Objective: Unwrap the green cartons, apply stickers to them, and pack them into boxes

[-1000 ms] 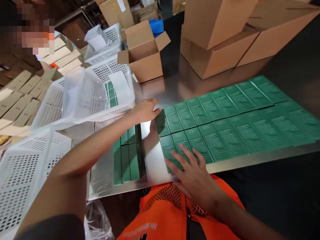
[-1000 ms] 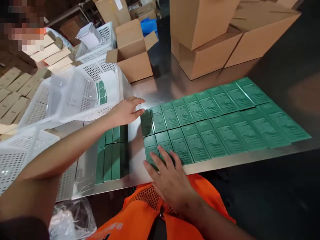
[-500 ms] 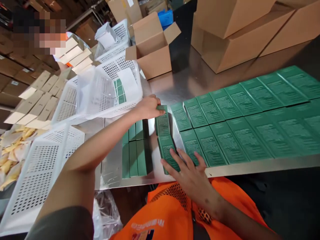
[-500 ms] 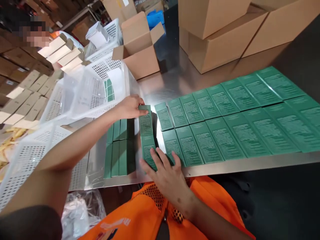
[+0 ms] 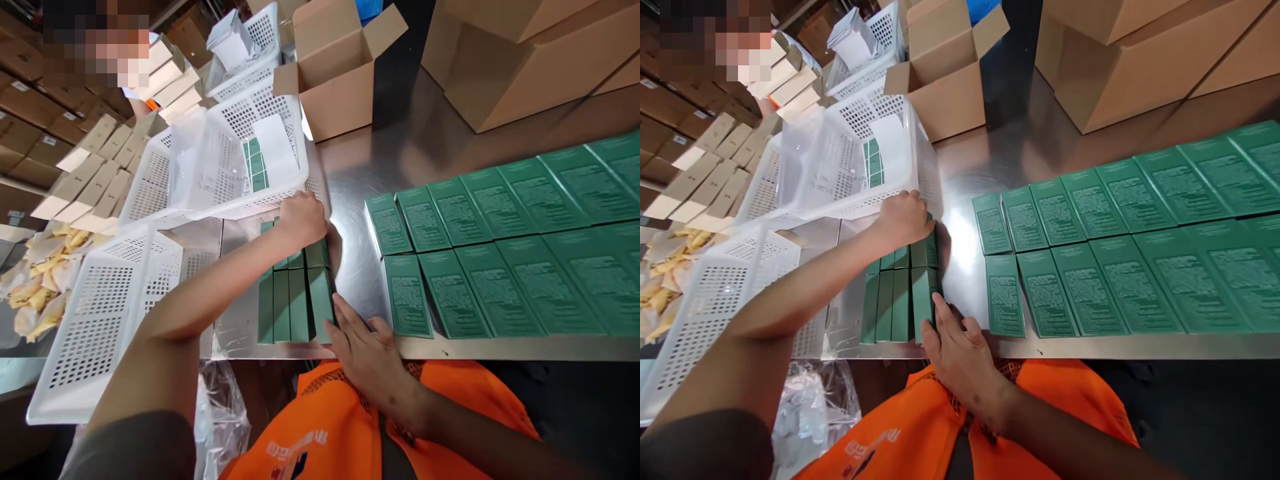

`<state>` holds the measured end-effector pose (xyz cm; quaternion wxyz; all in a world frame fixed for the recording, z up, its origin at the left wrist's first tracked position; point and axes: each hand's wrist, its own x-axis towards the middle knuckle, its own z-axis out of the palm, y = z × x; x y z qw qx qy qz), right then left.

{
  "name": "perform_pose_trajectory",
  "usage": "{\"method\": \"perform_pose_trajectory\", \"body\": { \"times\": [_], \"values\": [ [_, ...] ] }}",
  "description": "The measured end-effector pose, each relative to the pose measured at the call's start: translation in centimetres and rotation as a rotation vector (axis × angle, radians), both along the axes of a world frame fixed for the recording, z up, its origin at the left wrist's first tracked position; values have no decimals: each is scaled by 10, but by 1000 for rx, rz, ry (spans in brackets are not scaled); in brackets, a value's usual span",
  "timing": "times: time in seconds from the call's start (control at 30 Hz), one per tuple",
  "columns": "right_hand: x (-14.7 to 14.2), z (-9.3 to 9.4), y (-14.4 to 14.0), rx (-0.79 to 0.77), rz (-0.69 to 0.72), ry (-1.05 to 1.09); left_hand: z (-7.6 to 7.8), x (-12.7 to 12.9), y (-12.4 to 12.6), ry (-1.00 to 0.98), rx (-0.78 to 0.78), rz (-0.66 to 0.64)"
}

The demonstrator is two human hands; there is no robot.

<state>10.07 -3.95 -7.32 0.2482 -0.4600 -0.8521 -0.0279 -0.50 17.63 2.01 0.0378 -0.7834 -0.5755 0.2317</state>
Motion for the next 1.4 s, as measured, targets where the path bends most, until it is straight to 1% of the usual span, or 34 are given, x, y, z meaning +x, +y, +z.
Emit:
{"method": "perform_pose_trajectory", "body": {
  "times": [0.1,0.23,0.37,0.43,0.53,0.6,0.63,0.7,0.73,0.8,0.9,0.97,1.03,1.1,1.17,1.23,1.3,1.4],
  "values": [
    [-9,1,6,0,-13,-26,-8,-12,4,-38,-32,6],
    [-14,0,9,-22,-33,-58,-13,-24,7,-78,-28,3],
    [-16,-1,9,-50,-26,-61,-14,-24,8,-87,-35,20],
    [-11,4,10,-45,-31,-40,-12,-22,8,-80,-48,28],
    [12,18,12,-68,25,-4,-8,-16,7,-146,-11,-23],
    [37,30,11,-96,77,-14,-8,-10,10,-290,2,-93],
    [50,34,10,-101,77,-27,-10,-5,13,-382,-15,-117],
    [73,37,8,-99,29,-60,-16,10,22,-534,-105,-114],
    [81,36,7,-94,-10,-78,-21,18,28,-578,-156,-105],
    [91,29,6,-99,-69,-124,-30,37,39,-603,-236,-111],
    [91,16,6,-105,-85,-168,-39,58,50,-584,-271,-171],
    [86,12,6,-93,-76,-154,-35,62,52,-578,-262,-188],
    [79,12,6,-93,-59,-107,-24,58,52,-548,-239,-174],
    [68,10,6,-101,-20,-15,-8,50,49,-458,-204,-150],
    [54,4,7,-87,31,131,7,40,44,-279,-168,-133],
    [37,-6,8,-65,62,308,14,31,37,-106,-154,-117],
    [23,-14,8,-87,60,438,12,25,30,-23,-162,-91],
    [17,-17,8,-228,92,476,0,19,21,-44,-169,-58]
  ]
}}
